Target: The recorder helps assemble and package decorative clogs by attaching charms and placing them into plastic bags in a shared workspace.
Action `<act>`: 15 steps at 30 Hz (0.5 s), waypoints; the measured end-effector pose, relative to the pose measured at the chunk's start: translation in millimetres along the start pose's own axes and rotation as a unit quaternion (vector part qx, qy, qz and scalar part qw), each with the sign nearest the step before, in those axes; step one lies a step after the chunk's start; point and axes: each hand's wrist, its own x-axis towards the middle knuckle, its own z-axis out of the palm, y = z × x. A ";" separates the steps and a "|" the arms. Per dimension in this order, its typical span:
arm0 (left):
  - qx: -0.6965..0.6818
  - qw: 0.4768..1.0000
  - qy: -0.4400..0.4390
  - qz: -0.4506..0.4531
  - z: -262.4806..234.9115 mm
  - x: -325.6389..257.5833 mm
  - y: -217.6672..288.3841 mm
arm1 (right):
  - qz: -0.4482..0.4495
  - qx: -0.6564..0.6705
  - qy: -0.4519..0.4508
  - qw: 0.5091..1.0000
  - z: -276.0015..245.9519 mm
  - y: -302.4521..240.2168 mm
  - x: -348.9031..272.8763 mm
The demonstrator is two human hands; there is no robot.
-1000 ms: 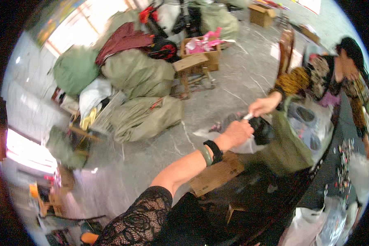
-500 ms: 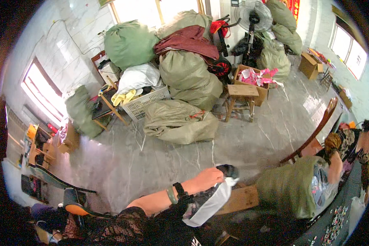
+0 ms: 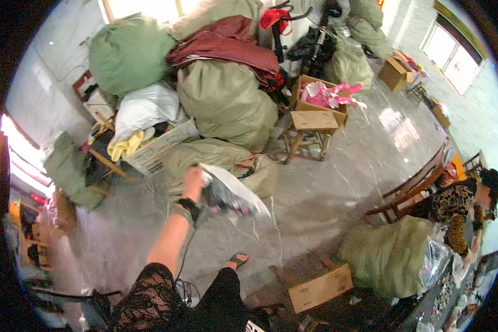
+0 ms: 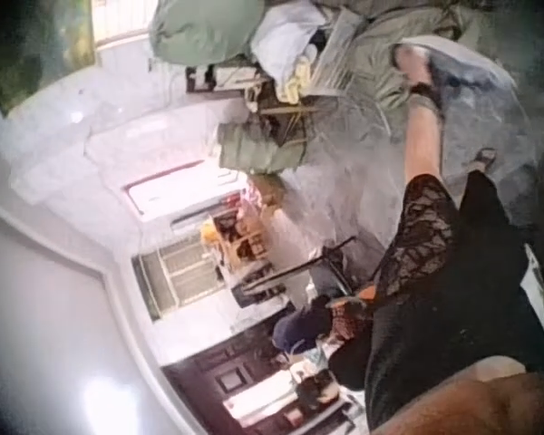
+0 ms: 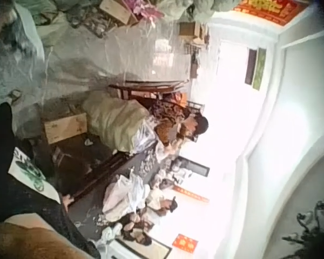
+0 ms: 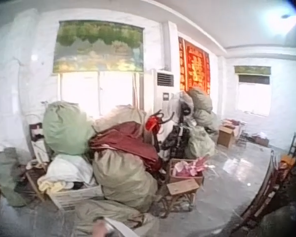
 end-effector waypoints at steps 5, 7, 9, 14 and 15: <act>0.222 0.973 -0.054 -0.032 28.9 47.3 2.6 | 0.046 0.141 0.283 0.948 151.2 -95.6 141.0; 0.280 0.955 -0.094 -0.013 -39.5 34.9 -50.5 | -0.018 0.162 0.409 0.898 385.8 -51.9 141.7; 0.372 0.902 -0.214 -0.047 -34.2 -12.2 -62.2 | -0.016 0.314 0.307 0.898 371.8 -33.8 101.3; 0.377 0.728 -0.570 -0.055 16.5 -133.2 -108.8 | -0.039 0.572 0.020 0.819 326.9 -18.3 10.0; 0.278 0.758 -0.590 -0.001 24.4 -171.9 -100.8 | -0.031 0.586 -0.019 0.810 325.0 -18.5 -9.0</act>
